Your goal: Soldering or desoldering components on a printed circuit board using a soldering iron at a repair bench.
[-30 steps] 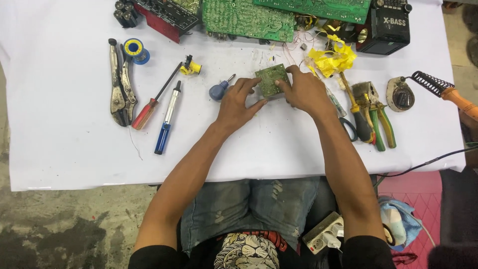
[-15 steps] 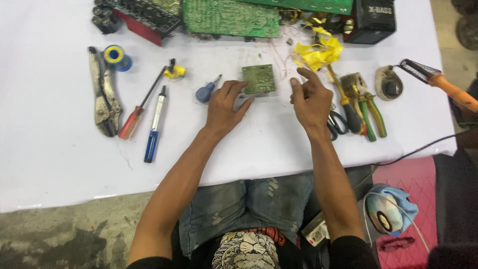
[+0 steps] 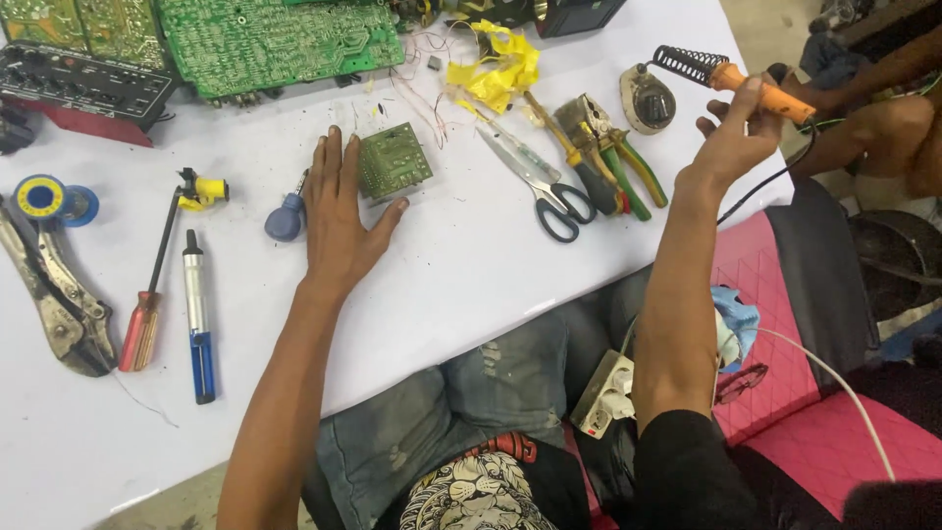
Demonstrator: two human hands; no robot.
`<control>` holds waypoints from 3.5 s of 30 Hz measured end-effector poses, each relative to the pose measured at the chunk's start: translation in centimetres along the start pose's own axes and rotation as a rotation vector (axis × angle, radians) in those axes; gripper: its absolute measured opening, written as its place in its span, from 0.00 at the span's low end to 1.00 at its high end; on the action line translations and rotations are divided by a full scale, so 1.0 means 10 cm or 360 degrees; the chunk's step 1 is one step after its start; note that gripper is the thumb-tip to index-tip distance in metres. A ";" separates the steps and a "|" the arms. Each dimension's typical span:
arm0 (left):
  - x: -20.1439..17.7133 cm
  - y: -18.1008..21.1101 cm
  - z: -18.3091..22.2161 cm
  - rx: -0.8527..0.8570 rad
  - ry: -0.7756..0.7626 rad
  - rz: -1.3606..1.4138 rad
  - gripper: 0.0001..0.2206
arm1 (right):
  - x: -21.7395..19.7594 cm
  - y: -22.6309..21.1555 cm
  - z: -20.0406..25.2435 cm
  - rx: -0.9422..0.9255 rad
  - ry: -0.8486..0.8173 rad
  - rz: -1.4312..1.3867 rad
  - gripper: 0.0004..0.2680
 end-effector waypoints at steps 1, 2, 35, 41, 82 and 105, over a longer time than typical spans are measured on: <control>0.00 -0.01 -0.02 -0.0006 0.0009 0.0000 0.38 | -0.02 0.02 -0.05 -0.0004 -0.0010 -0.0001 0.12; 0.02 -0.04 -0.05 -0.0043 -0.0008 -0.0009 0.39 | -0.06 -0.02 -0.10 -0.0108 0.0027 0.0054 0.13; -0.02 -0.33 -0.01 0.0001 0.0383 0.0166 0.38 | 1.81 -0.59 3.06 -0.0637 -0.1559 -0.0495 0.09; -0.58 0.24 0.20 0.0402 0.0736 0.0051 0.22 | 1.73 -0.58 3.15 -0.0916 -0.1533 -0.0557 0.13; -1.55 -0.06 -0.32 -0.0297 0.0606 -0.0092 0.17 | 1.67 -0.84 3.52 -0.1028 -0.1759 -0.0570 0.10; -0.56 -0.77 -0.59 -0.0393 0.0548 -0.0952 0.29 | 1.78 -0.85 3.40 -0.1081 -0.1729 -0.0338 0.08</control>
Point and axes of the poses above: each hand's wrist, its own z-axis away from the middle knuckle, its own x-axis out of the palm, y = z × x, the point moved 9 cm from there along -z, towards the middle knuckle, and after that the axes turned 9 degrees about z, right-handed, at the moved point
